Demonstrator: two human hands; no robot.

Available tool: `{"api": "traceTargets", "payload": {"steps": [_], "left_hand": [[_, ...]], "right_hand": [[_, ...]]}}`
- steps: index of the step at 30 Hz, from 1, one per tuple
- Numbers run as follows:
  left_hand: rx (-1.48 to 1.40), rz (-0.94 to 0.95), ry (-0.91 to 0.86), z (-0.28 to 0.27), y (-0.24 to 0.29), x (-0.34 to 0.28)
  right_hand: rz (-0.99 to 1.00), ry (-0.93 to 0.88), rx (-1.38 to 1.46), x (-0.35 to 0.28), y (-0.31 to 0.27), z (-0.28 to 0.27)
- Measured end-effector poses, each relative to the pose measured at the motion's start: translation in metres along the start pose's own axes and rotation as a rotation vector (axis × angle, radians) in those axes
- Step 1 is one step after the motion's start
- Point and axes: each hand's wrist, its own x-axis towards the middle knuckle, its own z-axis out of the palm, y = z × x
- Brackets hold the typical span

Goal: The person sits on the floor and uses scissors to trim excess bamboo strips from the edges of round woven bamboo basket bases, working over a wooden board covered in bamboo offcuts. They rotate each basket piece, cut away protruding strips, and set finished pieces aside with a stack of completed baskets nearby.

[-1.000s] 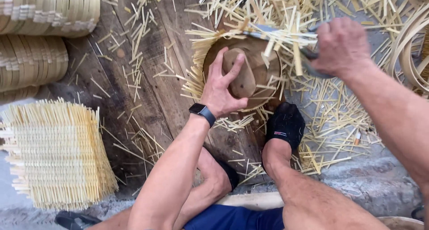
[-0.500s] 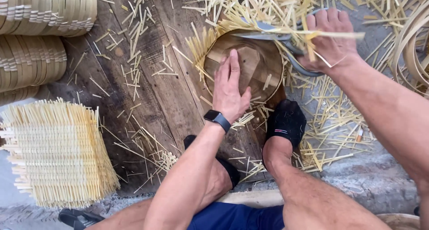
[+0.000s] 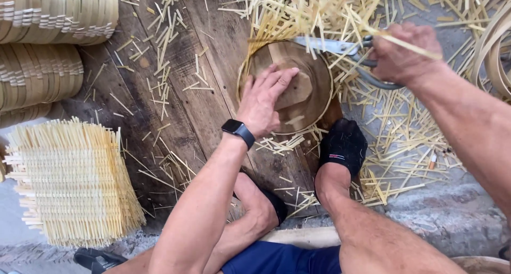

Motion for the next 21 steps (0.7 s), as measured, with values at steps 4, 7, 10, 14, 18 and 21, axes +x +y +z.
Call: {"api": "traceTargets", "payload": {"steps": [4,7,10,14,18,21], "left_hand": [[0.003,-0.019,-0.007,0.004,-0.001,0.002],[0.032,0.064,0.005,0.007,-0.011,0.006],[0.091,0.106,-0.03,0.008,-0.005,-0.001],[0.015,-0.111,0.19,0.01,0.023,-0.003],[-0.05,-0.16,0.369,0.034,0.019,0.001],[-0.037,-0.062,0.343,0.036,0.018,-0.005]], "right_hand": [[-0.102,0.276,0.038,0.004,0.006,0.022],[-0.072,0.299,-0.146,0.017,-0.016,0.009],[-0.05,0.246,-0.086,0.02,-0.026,-0.003],[-0.017,0.004,0.018,0.012,0.001,0.004],[-0.112,0.576,-0.231,0.004,-0.009,0.003],[-0.069,0.481,-0.236,0.01,-0.032,-0.012]]}}
